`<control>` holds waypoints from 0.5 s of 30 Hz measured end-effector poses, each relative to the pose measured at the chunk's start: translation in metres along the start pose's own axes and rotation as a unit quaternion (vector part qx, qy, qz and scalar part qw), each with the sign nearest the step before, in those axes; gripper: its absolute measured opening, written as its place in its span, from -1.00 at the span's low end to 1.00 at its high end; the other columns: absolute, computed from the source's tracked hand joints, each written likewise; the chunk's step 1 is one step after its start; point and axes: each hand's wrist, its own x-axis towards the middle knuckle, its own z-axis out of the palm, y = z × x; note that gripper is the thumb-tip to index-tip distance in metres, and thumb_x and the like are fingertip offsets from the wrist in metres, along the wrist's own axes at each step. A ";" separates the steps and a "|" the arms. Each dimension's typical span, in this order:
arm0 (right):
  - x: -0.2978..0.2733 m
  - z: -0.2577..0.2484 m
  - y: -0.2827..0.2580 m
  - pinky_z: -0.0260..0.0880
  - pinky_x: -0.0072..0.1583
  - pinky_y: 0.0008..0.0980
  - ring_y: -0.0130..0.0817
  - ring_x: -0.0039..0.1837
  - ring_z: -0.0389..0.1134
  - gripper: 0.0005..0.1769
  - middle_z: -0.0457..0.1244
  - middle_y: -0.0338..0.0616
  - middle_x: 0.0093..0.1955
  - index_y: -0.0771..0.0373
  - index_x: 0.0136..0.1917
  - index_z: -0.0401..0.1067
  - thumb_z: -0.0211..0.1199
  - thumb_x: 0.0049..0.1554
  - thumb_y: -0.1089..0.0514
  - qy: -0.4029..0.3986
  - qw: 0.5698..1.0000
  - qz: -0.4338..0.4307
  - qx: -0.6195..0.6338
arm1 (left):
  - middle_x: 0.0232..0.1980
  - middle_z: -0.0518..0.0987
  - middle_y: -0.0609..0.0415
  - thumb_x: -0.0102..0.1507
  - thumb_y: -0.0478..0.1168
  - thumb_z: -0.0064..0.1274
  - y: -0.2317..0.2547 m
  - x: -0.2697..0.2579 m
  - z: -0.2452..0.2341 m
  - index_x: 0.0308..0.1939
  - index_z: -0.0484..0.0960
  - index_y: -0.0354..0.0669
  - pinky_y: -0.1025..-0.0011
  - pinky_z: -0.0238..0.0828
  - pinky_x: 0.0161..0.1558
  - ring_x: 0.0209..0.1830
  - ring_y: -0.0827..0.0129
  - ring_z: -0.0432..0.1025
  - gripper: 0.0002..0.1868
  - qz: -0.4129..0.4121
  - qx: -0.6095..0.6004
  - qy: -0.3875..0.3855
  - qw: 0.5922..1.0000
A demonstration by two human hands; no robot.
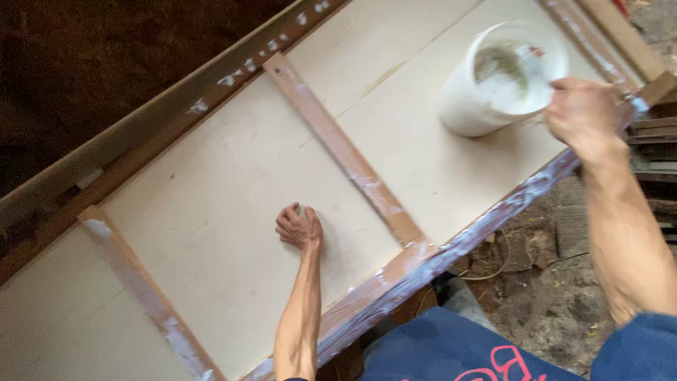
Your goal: The person applies white glue to the edges of a wooden frame using a brush, then places a large plywood sheet over the glued frame. The person then retrieves a container of nails and a hammer.
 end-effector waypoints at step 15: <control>0.101 -0.067 0.005 0.38 -0.08 -0.44 -0.46 -0.09 0.39 -0.68 0.42 -0.05 -0.05 0.33 0.28 0.53 0.21 0.37 0.11 -0.014 0.942 -0.128 0.310 | -0.05 0.52 -0.02 0.22 -0.14 0.07 0.292 -0.042 0.153 -0.13 0.61 -0.02 0.13 0.39 0.06 -0.02 0.04 0.40 -0.82 0.190 -0.068 -0.045 0.978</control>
